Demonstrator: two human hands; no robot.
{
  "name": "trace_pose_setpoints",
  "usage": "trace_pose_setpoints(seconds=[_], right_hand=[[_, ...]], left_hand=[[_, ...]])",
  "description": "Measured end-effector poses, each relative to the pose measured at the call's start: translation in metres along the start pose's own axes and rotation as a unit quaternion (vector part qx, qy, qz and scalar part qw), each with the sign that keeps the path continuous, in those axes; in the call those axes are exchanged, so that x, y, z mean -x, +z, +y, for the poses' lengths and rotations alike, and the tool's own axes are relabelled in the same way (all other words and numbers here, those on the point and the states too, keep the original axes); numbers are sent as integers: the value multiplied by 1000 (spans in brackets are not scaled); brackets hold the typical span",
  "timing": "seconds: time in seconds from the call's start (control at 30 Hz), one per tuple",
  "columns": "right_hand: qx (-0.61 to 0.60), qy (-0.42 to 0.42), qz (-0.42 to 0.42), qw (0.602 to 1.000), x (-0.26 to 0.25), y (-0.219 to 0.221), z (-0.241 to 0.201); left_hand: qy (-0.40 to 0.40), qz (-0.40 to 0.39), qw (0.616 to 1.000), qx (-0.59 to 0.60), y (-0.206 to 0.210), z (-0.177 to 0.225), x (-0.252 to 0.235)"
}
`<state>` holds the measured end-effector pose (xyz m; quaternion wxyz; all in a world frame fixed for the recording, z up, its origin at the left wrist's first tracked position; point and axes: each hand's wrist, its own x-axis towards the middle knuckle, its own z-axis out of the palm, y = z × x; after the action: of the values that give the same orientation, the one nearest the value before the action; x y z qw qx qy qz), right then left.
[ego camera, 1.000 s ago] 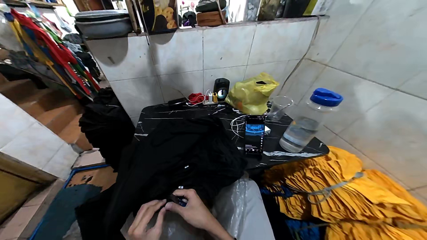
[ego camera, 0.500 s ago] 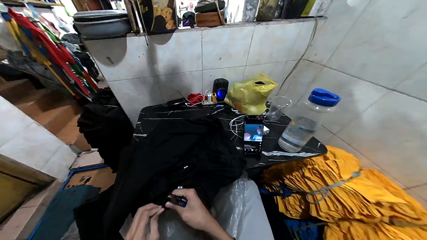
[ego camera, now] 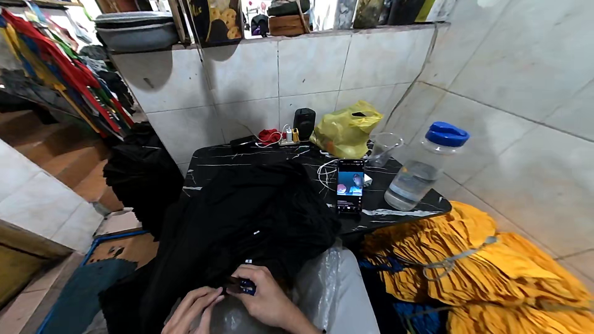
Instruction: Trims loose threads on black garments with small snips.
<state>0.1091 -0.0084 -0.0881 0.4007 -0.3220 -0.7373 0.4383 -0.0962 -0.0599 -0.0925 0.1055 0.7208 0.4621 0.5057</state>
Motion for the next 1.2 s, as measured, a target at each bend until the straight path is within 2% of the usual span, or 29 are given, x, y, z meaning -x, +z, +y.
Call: trace_pose_setpoints(seconds=[0.17,0.37,0.5,0.57,0.67,0.83,1.03,1.2], right_hand=[[27,6,9,1000,0,1,-3],[117,18,52,992,4,2,-15],[255,-59,102,960,9,1,-22],[303,-86,89,945,13,1,-24],[364,-77,63,926,17,5,-26],[376,-88,71,920,14,13,-27],[363,-72,64,927,13,14,-28],[354,-72,71,930,14,18,-27]], left_hand=[[23,11,1000,-2,0,3,4],[-8,6,1000,13,3,6,-1],[-31,31,998,35,3,3,0],[-37,39,998,39,1,4,0],[-23,15,999,17,1,7,-1],[-12,2,1000,-16,4,15,-1],[-36,50,998,2,3,9,1],[-27,26,999,2,8,18,-1]])
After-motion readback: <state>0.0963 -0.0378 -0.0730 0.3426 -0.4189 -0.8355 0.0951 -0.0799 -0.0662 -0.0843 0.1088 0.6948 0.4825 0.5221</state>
